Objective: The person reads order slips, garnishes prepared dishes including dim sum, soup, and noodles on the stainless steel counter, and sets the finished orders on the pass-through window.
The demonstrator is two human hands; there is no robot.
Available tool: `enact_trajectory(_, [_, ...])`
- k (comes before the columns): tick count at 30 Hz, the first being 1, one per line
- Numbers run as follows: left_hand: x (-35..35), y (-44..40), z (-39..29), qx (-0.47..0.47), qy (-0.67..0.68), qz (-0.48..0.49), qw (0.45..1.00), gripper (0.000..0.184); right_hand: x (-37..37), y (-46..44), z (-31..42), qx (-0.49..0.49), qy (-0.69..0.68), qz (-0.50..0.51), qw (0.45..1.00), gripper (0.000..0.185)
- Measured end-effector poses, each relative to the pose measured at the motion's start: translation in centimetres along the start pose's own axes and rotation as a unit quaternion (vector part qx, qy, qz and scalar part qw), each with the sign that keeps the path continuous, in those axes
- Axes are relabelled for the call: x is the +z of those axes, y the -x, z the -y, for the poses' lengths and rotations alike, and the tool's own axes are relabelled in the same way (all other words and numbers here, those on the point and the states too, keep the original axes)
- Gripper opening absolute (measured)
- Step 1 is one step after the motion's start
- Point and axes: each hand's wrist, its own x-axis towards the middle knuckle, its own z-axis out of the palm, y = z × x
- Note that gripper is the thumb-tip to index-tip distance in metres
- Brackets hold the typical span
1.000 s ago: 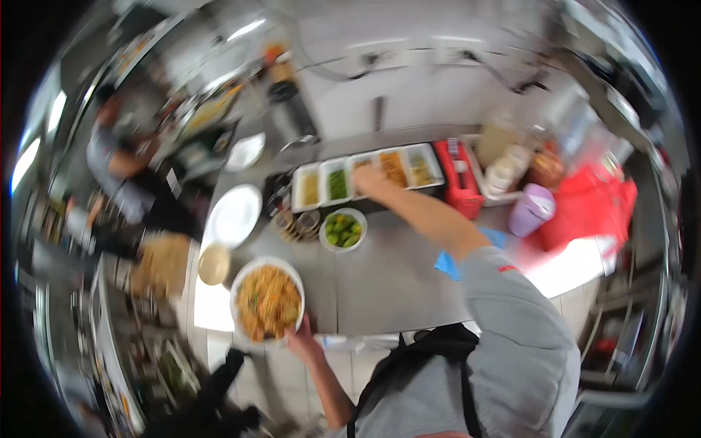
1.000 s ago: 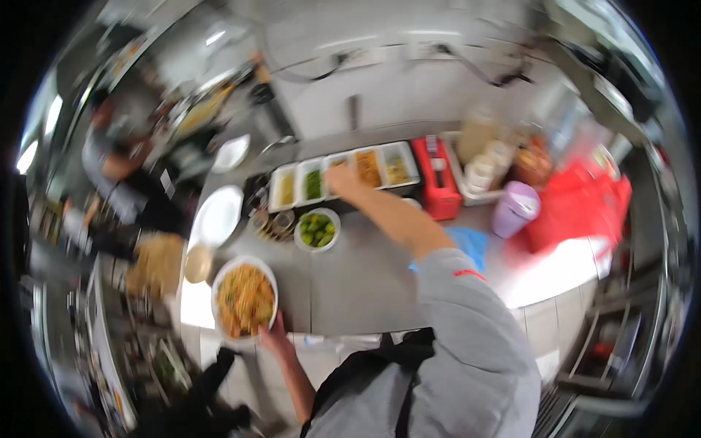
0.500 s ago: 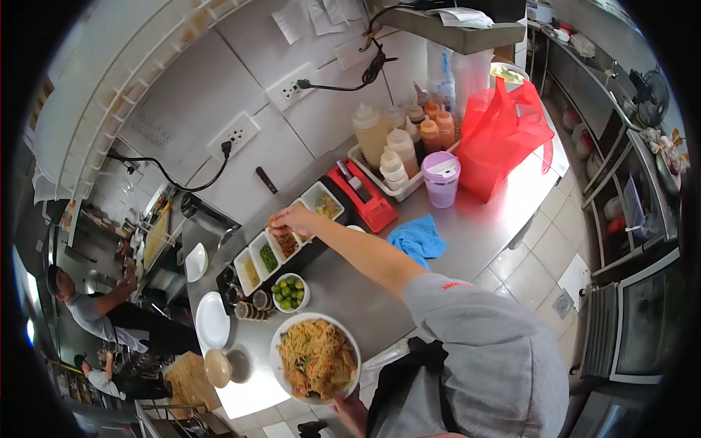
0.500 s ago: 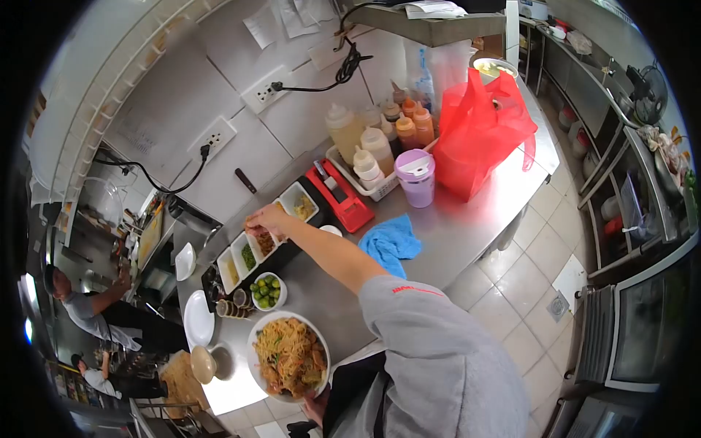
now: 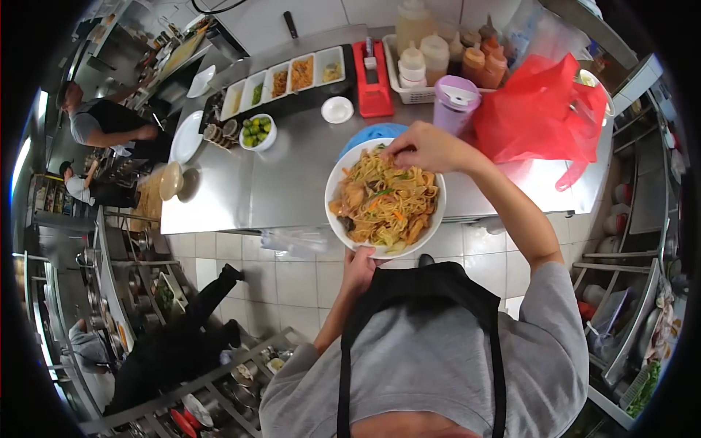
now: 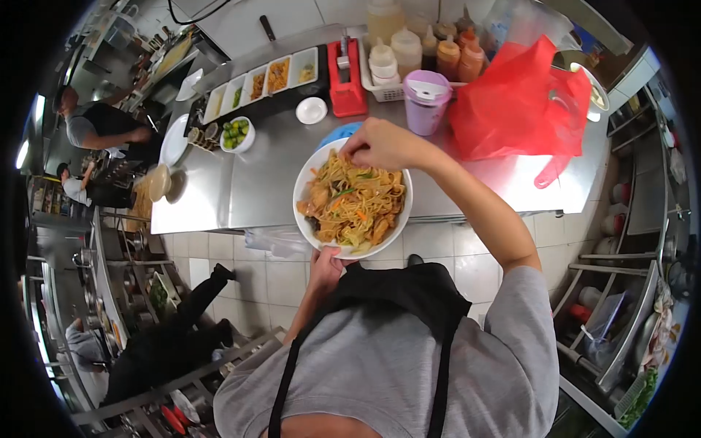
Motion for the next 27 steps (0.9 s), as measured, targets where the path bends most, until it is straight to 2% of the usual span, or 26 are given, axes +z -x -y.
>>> enact_trajectory(1, [0.7, 0.3, 1.3, -0.012, 0.003, 0.012, 1.000, 0.048, 1.0, 1.0, -1.2, -0.097, 0.065, -0.071, 0.991, 0.019])
enact_trajectory(6, [2.5, 0.1, 4.4, -0.048, -0.028, 0.080, 0.995, 0.052, 1.3, 5.7, -0.4, -0.069, 0.085, -0.090, 0.990, 0.013])
enact_trajectory(10, [3.7, 0.6, 5.0, -0.053, -0.061, 0.056, 0.995, 0.053, 0.9, 7.8, -1.1, -0.080, 0.122, -0.117, 0.982, 0.011])
enact_trajectory(13, [3.7, 0.2, 4.5, -0.055, -0.066, 0.093, 0.992, 0.052, 0.7, 9.2, -0.5, -0.083, 0.109, -0.119, 0.983, 0.011])
enact_trajectory(15, [3.7, 0.1, 4.3, -0.056, -0.063, 0.110, 0.990, 0.052, 1.4, 9.7, -0.9, -0.089, 0.157, -0.117, 0.977, 0.012])
enact_trajectory(18, [3.5, -0.2, 4.1, -0.052, -0.070, 0.127, 0.988, 0.052, 2.0, 10.4, -0.7, -0.052, 0.177, -0.170, 0.968, 0.011])
enact_trajectory(20, [3.0, -0.5, 4.1, -0.050, -0.082, 0.129, 0.987, 0.052, 2.2, 10.6, -0.5, -0.068, 0.174, -0.231, 0.955, 0.011])
enact_trajectory(23, [3.9, 0.0, 3.8, -0.062, -0.067, 0.109, 0.990, 0.051, 2.4, 11.2, -0.5, -0.003, 0.172, -0.183, 0.968, 0.013])
enact_trajectory(24, [3.6, -0.3, 3.9, -0.065, -0.064, 0.123, 0.988, 0.052, 2.7, 11.4, -0.6, -0.007, 0.182, -0.201, 0.962, 0.013])
enact_trajectory(27, [3.6, -0.3, 4.2, -0.078, -0.068, 0.084, 0.991, 0.053, 3.3, 11.7, -1.2, -0.023, 0.196, -0.246, 0.949, 0.013])
